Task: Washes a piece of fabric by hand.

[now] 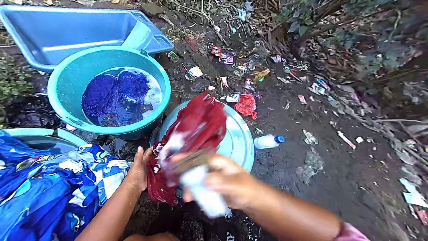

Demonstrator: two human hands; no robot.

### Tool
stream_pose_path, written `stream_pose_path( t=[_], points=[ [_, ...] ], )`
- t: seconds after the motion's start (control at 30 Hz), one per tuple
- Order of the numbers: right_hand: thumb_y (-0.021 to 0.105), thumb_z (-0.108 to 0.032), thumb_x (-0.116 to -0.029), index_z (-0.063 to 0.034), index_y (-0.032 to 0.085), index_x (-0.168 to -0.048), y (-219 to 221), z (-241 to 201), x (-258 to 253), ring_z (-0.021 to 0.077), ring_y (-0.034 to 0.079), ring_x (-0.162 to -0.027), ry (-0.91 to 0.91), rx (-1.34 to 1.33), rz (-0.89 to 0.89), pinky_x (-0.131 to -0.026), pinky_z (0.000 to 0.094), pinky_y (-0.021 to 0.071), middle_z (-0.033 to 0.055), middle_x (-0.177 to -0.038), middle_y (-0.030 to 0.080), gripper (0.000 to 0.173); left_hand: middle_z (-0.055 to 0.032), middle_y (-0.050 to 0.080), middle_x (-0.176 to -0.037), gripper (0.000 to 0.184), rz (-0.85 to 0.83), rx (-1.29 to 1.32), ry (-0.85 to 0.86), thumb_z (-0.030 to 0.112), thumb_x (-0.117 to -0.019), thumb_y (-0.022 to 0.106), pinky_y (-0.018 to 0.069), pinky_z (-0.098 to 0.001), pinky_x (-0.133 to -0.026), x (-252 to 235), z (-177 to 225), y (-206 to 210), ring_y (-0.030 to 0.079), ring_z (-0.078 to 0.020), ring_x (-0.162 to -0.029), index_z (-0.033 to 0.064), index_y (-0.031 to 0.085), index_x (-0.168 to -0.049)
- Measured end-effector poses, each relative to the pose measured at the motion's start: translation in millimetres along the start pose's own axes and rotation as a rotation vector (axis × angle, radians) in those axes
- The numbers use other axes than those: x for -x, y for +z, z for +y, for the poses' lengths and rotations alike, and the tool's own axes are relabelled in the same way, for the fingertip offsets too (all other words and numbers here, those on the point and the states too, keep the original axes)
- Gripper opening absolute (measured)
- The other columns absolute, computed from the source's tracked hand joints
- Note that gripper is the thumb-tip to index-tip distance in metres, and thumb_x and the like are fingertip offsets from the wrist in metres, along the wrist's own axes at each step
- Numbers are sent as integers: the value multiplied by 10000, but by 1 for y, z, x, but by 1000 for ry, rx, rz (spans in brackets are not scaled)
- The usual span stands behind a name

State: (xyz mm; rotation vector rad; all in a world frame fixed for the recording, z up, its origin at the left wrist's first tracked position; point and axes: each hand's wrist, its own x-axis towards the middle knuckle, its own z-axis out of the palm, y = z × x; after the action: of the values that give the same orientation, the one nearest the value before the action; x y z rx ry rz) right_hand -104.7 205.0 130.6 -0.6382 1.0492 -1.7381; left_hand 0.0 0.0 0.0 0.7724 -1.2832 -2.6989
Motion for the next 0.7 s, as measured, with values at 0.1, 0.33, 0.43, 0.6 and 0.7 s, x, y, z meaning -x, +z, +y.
stream_pose_path(
  t=[0.1, 0.33, 0.43, 0.6, 0.7],
  points=[
    [472, -266, -1059, 1, 550, -1379, -8, 45, -2, 97, 687, -870, 361, 93, 290, -785, 291, 599, 48, -1130, 696, 424, -33, 607, -1377, 936, 4, -353, 34, 777, -964, 247, 550, -303, -999, 0, -4, -13, 621, -79, -1207, 32, 325, -1526],
    [360, -206, -1095, -26, 475, -1490, -73, 40, -30, 155, 630, -1124, -37, 702, 828, -954, 362, 535, 116, -1330, 618, 448, -271, 397, -1539, 1226, 11, -1254, -199, 428, -698, 920, 404, -556, -1144, 1, 0, 0, 457, -387, -1401, 37, 196, -1607],
    [532, -225, -1015, -80, 714, -1251, -35, 113, -34, 377, 597, -1294, -227, 1401, 403, -1029, 568, 491, 187, -1404, 629, 331, -262, 625, -1295, 738, -35, -1305, -215, 265, -874, 781, 451, -564, -1084, -4, -2, -5, 603, -373, -1242, -53, 445, -1449],
    [571, -215, -1021, -170, 742, -1230, -159, 124, -79, 341, 729, -1035, -249, 1718, 156, -781, 563, 604, 143, -1351, 663, 273, -277, 614, -1304, 495, -95, -1370, -373, 303, -1031, 609, 422, -576, -1093, -20, 11, 16, 580, -393, -1266, -44, 541, -1376],
    [572, -236, -1014, -162, 703, -1299, -155, 110, -100, 397, 675, -1135, -52, 1657, 476, -867, 606, 555, 144, -1434, 606, 322, -271, 598, -1341, 537, -26, -1340, -356, 334, -1027, 618, 404, -556, -1121, -28, 7, 19, 560, -380, -1301, -40, 524, -1401]
  ],
)
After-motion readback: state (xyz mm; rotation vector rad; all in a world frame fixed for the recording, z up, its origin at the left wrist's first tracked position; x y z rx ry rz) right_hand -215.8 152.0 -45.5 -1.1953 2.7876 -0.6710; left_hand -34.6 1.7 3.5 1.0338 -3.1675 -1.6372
